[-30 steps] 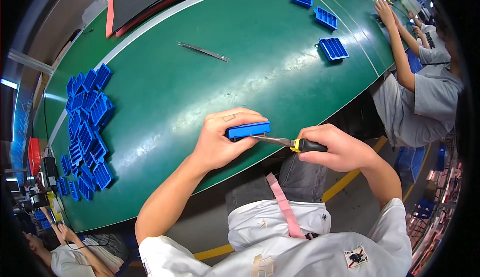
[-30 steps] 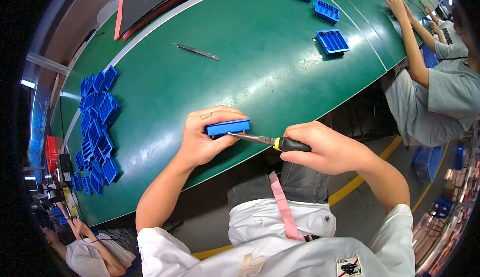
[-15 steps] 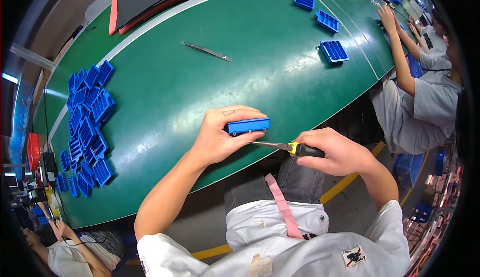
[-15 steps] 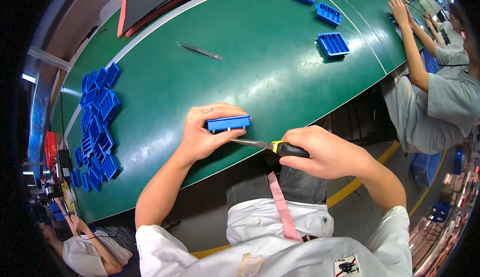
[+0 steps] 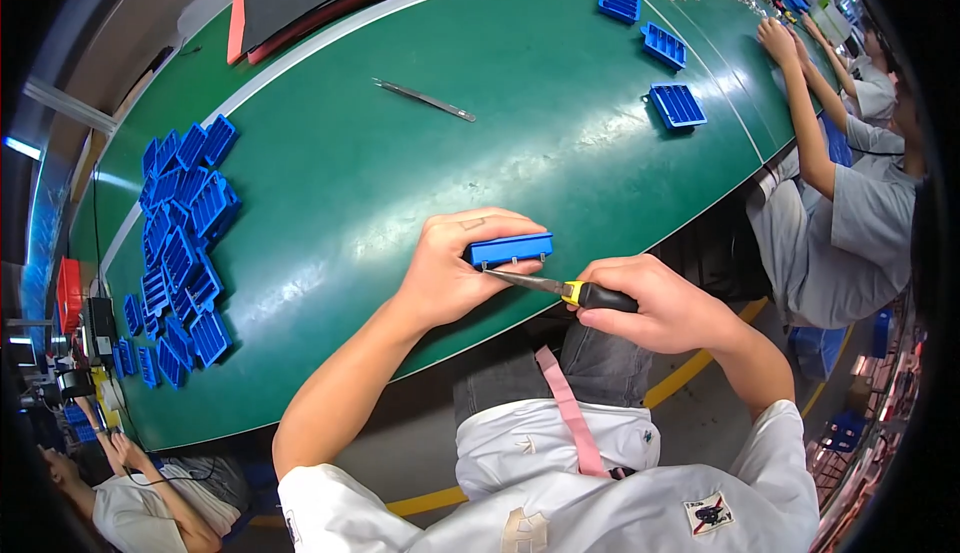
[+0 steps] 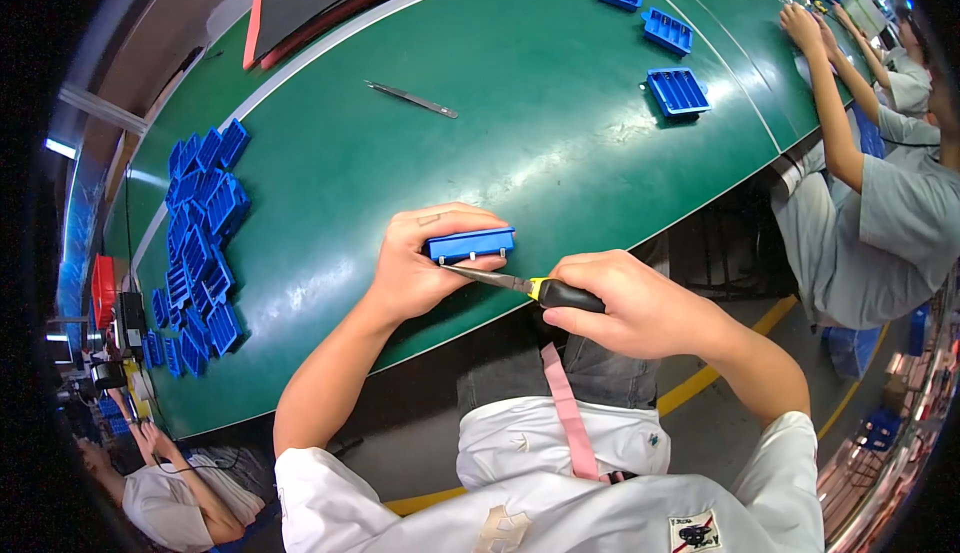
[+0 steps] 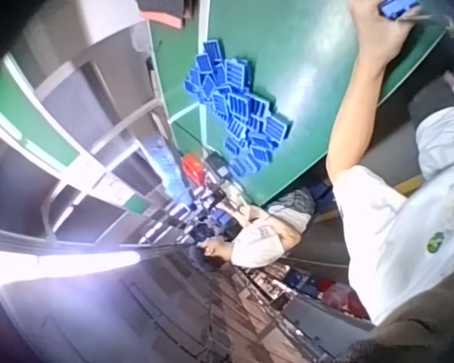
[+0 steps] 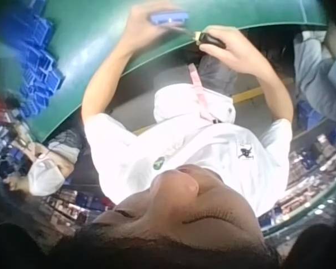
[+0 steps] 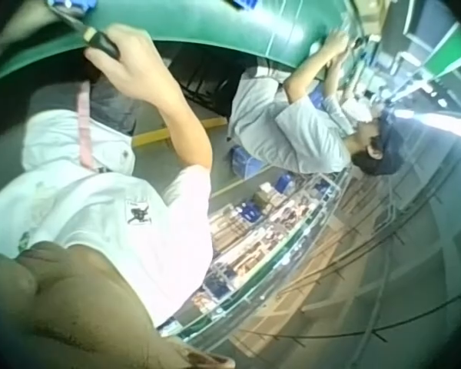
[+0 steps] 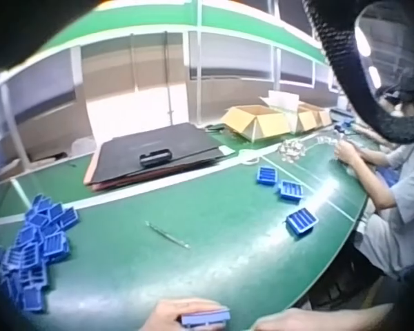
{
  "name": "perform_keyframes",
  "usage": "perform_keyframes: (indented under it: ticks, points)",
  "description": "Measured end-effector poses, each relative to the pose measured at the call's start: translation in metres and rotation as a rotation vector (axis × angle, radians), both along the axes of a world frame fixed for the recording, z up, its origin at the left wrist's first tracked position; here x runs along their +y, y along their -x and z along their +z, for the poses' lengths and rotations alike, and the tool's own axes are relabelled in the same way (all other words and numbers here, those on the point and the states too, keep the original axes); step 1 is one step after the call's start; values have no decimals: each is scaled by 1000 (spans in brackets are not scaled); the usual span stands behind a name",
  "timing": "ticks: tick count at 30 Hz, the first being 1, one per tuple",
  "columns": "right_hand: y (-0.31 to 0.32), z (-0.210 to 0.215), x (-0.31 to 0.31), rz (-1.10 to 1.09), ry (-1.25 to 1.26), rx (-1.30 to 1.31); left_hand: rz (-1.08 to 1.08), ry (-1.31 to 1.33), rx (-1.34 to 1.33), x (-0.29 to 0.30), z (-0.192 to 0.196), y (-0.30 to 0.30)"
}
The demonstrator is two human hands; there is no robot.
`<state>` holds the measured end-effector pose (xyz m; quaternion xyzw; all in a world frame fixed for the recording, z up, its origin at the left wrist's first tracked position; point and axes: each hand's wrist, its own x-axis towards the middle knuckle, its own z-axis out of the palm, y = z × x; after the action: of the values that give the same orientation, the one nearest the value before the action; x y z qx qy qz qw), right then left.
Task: The recorder is seen assembling small metal components into blue plastic housings at a factory workbench using various hand tools.
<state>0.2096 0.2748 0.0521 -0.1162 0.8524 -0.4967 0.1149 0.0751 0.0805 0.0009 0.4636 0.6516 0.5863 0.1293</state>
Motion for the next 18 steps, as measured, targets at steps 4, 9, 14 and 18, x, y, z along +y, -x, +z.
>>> perform_keyframes:
  ticks: [4, 9, 14, 18]
  points:
    - [0, -3, 1, 2, 10, 16, -5, -3, -6, 0, 0, 0]
    - [2, 2, 1, -7, 16, -142, -9, -5, 3, -1, 1, 0]
    - [-1, -1, 0, 54, -45, -44, -17, -2, 43, -1, 0, 0]
    - [-1, -2, 6, 131, -24, -22, -78, -12, 13, -1, -3, 1]
